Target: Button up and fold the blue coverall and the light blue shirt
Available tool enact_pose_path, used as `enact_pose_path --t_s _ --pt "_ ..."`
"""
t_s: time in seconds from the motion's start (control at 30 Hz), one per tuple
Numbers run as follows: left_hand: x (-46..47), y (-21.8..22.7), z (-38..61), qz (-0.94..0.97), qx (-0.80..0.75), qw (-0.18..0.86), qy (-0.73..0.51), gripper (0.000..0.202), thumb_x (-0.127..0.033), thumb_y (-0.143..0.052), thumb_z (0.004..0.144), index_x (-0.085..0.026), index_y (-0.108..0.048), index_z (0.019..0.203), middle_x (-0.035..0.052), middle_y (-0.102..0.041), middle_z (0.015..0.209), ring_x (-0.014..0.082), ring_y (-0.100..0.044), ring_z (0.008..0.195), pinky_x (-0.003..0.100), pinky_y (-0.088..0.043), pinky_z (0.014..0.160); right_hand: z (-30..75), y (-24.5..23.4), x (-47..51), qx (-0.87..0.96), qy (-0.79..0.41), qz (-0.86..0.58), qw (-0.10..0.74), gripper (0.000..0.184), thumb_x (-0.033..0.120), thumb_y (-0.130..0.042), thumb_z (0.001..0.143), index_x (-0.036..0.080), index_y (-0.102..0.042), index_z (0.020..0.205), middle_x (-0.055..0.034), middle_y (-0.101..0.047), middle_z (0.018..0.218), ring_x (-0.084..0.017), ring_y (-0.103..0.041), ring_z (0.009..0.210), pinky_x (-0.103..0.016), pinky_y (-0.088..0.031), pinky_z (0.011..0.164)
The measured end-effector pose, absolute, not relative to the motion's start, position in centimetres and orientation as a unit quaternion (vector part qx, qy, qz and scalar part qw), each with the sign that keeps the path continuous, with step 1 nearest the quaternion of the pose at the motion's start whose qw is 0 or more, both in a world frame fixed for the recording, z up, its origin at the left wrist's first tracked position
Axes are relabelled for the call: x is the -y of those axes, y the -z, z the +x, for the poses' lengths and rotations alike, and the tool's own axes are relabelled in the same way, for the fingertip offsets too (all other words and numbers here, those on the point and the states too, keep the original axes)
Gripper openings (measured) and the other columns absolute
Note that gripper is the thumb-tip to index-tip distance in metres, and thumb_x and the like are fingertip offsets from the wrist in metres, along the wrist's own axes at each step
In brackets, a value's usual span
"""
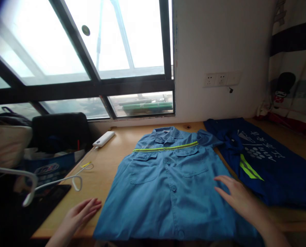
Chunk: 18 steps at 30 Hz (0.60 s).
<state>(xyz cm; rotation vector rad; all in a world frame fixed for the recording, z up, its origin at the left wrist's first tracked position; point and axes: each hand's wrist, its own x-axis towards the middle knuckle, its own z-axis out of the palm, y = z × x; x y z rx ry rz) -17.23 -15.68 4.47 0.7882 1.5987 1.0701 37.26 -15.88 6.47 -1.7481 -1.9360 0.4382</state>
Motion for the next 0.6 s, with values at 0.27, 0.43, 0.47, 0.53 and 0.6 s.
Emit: enact_pose_path --t_s 0.27,0.43,0.47,0.53,0.6 --pt "5.7 -3.2 -11.2 0.207 -0.382 0.792 -0.428 0.045 -0.042 -0.040 0.084 -0.011 -0.054 0.113 0.0106 -0.065 0.099 0.0247 -0.057 0.101 0.040 -0.041 0.093 22.2 -1.7 -0.4 0.722 -0.149 -0.550 0.393 0.025 0.026 -0.049 0.078 0.014 -0.060 0.097 -0.0105 -0.061 0.101 -0.021 -0.054 0.097 -0.035 -0.041 0.089" --pt "-0.7 -2.8 -8.8 0.269 -0.309 0.778 -0.476 0.055 -0.047 -0.032 0.085 -0.009 -0.047 0.121 0.0125 -0.058 0.113 0.0255 -0.045 0.115 0.042 -0.029 0.102 20.8 1.6 -2.3 0.722 -0.112 -0.553 0.399 0.022 0.022 -0.052 0.076 0.015 -0.063 0.093 -0.0110 -0.060 0.102 -0.022 -0.051 0.101 -0.035 -0.038 0.091" --pt "-1.9 -2.9 -8.6 0.287 -0.333 0.749 -0.495 0.052 -0.044 -0.035 0.085 -0.009 -0.048 0.121 0.0122 -0.059 0.113 0.0254 -0.045 0.115 0.042 -0.029 0.102 21.0 1.8 -2.3 0.723 -0.118 -0.549 0.402 0.021 0.022 -0.052 0.076 0.015 -0.063 0.092 -0.0103 -0.061 0.101 -0.021 -0.051 0.100 -0.034 -0.038 0.091" --pt "-3.8 -3.2 -8.7 0.318 -0.395 0.668 -0.545 0.045 -0.038 -0.039 0.084 -0.011 -0.050 0.120 0.0101 -0.060 0.111 0.0248 -0.045 0.116 0.041 -0.031 0.101 21.4 2.0 -2.4 0.721 -0.129 -0.544 0.409 0.019 0.021 -0.051 0.076 0.016 -0.064 0.089 -0.0093 -0.062 0.097 -0.021 -0.053 0.098 -0.034 -0.039 0.089" --pt "-5.1 -3.6 -9.6 0.338 -0.449 0.581 -0.589 0.041 -0.033 -0.042 0.083 -0.015 -0.050 0.120 0.0064 -0.061 0.109 0.0235 -0.043 0.117 0.040 -0.033 0.101 21.6 2.0 -2.4 0.719 -0.134 -0.542 0.414 0.019 0.020 -0.050 0.076 0.016 -0.064 0.088 -0.0090 -0.063 0.095 -0.020 -0.053 0.096 -0.033 -0.039 0.088"
